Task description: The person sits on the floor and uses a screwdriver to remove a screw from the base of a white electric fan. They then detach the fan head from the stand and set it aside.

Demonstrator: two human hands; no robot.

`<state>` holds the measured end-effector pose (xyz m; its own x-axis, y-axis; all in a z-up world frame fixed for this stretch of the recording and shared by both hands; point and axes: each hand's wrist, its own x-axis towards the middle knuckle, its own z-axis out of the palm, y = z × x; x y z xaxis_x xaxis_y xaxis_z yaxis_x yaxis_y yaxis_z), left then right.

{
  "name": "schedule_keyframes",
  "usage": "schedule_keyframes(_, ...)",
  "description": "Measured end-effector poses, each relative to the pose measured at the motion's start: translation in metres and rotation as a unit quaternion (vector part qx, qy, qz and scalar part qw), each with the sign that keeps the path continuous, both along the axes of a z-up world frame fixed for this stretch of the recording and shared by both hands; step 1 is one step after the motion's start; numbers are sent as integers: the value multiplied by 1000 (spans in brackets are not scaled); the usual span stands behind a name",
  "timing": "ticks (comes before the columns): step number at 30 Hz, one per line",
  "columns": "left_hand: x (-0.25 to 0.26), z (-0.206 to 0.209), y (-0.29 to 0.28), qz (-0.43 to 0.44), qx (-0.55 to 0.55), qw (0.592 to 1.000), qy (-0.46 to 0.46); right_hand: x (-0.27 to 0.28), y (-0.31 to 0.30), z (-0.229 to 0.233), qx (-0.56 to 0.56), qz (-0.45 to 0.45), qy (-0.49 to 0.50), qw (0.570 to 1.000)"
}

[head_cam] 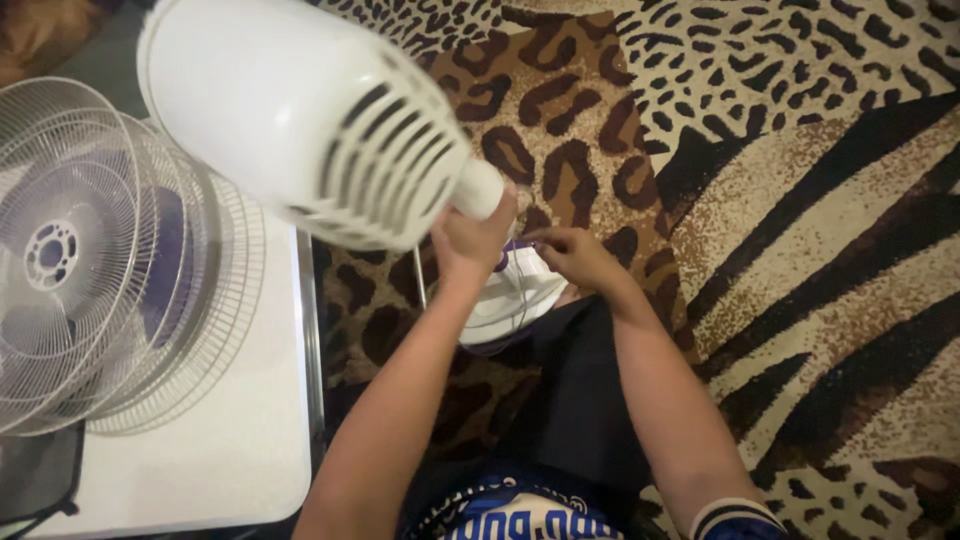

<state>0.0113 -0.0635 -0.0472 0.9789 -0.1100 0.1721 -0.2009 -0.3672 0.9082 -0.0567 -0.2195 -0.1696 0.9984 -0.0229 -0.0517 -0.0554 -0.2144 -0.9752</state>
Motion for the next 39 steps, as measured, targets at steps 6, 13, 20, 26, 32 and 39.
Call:
schedule_keyframes(6, 22, 33, 56, -306, -12, 949, 67, -8, 0, -18, -16, -18, -29, 999)
schedule_keyframes(13, 29, 56, 67, -371, -36, 918, 138, 1, 22, -9, -135, -7, -30, 990)
schedule_keyframes(20, 25, 52, 67, -367, -36, 919, 138, 6, 37, -2, -143, -3, -27, 989)
schedule_keyframes(26, 21, 53, 65, -353, -31, 925, 137, 5, 48, -9, -107, -17, -52, 993)
schedule_keyframes(32, 22, 45, 65, -350, -44, 927, 124, 5, 64, -6, -91, -73, 43, 992)
schedule_keyframes(39, 17, 35, 58, -330, -59, 938, 90, -1, 80, 3, -130, -148, 57, 979)
